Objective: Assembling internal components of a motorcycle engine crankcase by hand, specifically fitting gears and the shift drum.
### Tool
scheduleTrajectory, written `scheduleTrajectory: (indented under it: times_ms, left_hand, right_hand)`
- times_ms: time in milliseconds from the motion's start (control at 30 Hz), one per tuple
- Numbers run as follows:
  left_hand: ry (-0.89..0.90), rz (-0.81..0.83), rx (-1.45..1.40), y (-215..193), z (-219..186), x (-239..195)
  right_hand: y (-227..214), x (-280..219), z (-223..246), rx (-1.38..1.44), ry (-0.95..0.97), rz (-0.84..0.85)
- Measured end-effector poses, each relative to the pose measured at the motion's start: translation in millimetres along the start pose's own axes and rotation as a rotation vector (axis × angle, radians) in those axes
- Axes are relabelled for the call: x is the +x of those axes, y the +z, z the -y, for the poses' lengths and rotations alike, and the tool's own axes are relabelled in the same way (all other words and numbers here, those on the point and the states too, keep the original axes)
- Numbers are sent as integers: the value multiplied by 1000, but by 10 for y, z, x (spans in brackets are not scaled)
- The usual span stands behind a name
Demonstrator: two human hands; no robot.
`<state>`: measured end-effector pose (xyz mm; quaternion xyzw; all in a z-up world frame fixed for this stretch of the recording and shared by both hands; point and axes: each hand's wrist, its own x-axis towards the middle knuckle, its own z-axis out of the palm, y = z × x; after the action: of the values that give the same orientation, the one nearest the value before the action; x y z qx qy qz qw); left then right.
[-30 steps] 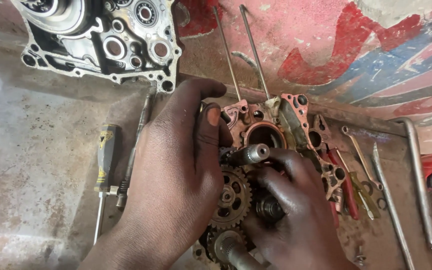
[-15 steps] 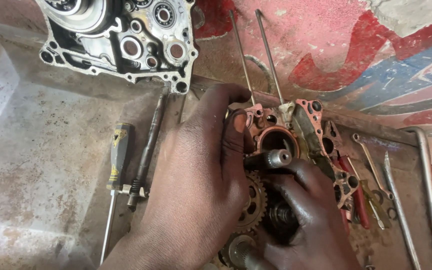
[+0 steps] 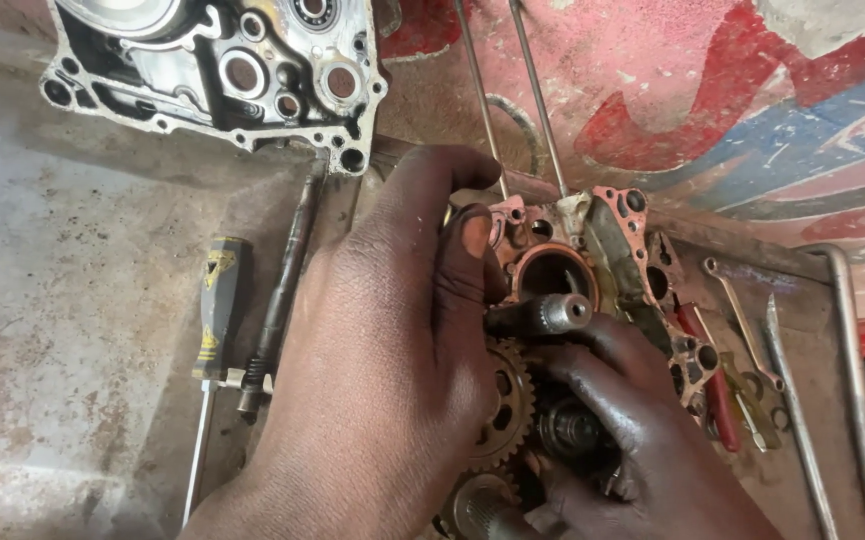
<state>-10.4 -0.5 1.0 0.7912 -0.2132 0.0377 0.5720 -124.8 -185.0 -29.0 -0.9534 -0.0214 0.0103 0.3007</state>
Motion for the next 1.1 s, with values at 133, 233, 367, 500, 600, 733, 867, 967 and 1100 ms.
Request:
scheduleTrajectory:
  times_ms: [133, 233, 367, 500, 600, 733, 867, 967, 1100]
  left_hand:
    - [-39, 28, -7, 6, -10, -15]
    - [67, 4, -1, 12, -16, -14]
    - [-25, 29, -28, 18, -23, -27]
    - [24, 21, -22, 11, -21, -31]
    - [12, 29, -18, 22, -15, -19]
    - [9, 30, 9, 31, 2, -15]
    - [-3, 41, -7, 34, -13, -20]
    - [-3, 38, -10, 37, -15, -28]
    - [39, 26, -17, 36, -20, -30]
  right_hand:
    - [121, 28, 121, -53, -9, -111]
    - [206, 62, 225, -110, 58, -259]
    - [241, 72, 346, -151, 88, -374]
    - [226, 92, 326, -88, -7, -376]
    - [247, 87, 313, -72, 19, -386]
    - [261, 80, 179, -127, -58, -384]
    - [226, 89, 166, -162, -97, -343]
    - [191, 96, 151, -166, -151, -295]
    - [144, 84, 322, -109, -70, -257]
